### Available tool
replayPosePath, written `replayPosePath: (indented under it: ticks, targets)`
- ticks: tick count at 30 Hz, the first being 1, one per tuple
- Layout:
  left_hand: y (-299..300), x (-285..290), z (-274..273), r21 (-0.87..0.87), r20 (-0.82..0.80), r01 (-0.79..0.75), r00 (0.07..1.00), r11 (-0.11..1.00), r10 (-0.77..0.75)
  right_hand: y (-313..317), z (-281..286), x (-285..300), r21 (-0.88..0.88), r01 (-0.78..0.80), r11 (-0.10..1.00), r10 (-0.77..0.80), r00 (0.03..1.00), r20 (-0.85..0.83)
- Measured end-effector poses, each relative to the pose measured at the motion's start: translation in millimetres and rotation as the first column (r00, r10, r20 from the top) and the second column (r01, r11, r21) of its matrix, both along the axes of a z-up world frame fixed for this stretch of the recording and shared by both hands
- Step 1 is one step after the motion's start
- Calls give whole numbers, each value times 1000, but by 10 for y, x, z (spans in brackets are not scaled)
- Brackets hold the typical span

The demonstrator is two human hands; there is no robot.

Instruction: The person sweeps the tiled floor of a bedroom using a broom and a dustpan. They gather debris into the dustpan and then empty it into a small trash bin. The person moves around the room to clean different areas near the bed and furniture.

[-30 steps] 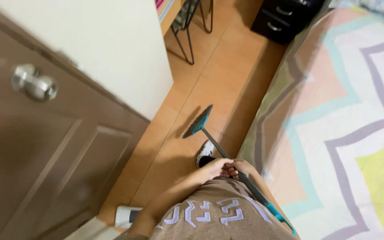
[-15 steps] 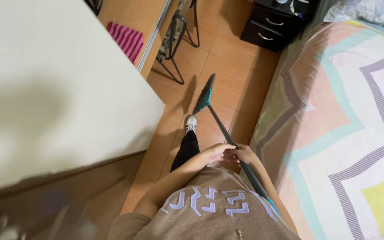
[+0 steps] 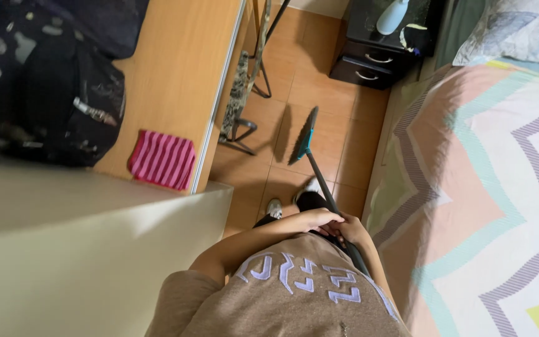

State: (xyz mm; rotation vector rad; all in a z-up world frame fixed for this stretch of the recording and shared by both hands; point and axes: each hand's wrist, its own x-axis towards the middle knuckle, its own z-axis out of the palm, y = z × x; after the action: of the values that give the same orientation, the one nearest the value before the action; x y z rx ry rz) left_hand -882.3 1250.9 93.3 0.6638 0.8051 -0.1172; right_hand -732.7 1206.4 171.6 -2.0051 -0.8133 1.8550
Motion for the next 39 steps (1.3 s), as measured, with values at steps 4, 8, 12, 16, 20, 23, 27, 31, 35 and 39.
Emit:
replayPosePath:
  ticks: [4, 8, 12, 16, 20, 23, 27, 31, 35, 39]
  targets:
    - [716, 199, -31, -63, -16, 30, 999, 998, -32, 667, -127, 256, -41, -19, 999, 19, 1000, 2]
    - [1578, 591, -496, -69, 116, 42, 993, 997, -34, 1643, -327, 621, -22, -113, 993, 114, 993, 17]
    - [2655, 919, -285, 12, -51, 22, 998, 1000, -21, 2744, -679, 1161, 3, -263, 965, 263, 964, 35]
    - [3232, 1232, -302, 11, -7, -123, 992, 992, 123, 3787, -312, 1353, 61, -395, 917, 394, 919, 30]
    - [3851, 1311, -102, 30, 32, -411, 911, 911, 410, 4849, 47, 1248, 75, -431, 899, 416, 896, 158]
    - [4430, 1264, 272, -9, 9, -546, 838, 838, 546, 5600, -739, 1435, 221, -567, 794, 468, 801, 374]
    - [4962, 1281, 434, -147, 74, -600, 786, 786, 614, 6513, -982, 1211, 431, -671, 603, 312, 696, 647]
    - [5501, 1538, 264, -344, 145, -590, 736, 731, 662, 7172, -531, 866, 296, -533, 793, 343, 791, 506]
    - [5990, 1597, 736, -299, 38, -761, 593, 576, 804, 7744, -721, 869, 223, -524, 822, 353, 776, 522]
    - [6378, 1651, 897, -474, 1, -862, 205, 181, 979, 8205, -1014, 891, 171, -540, 824, 378, 749, 545]
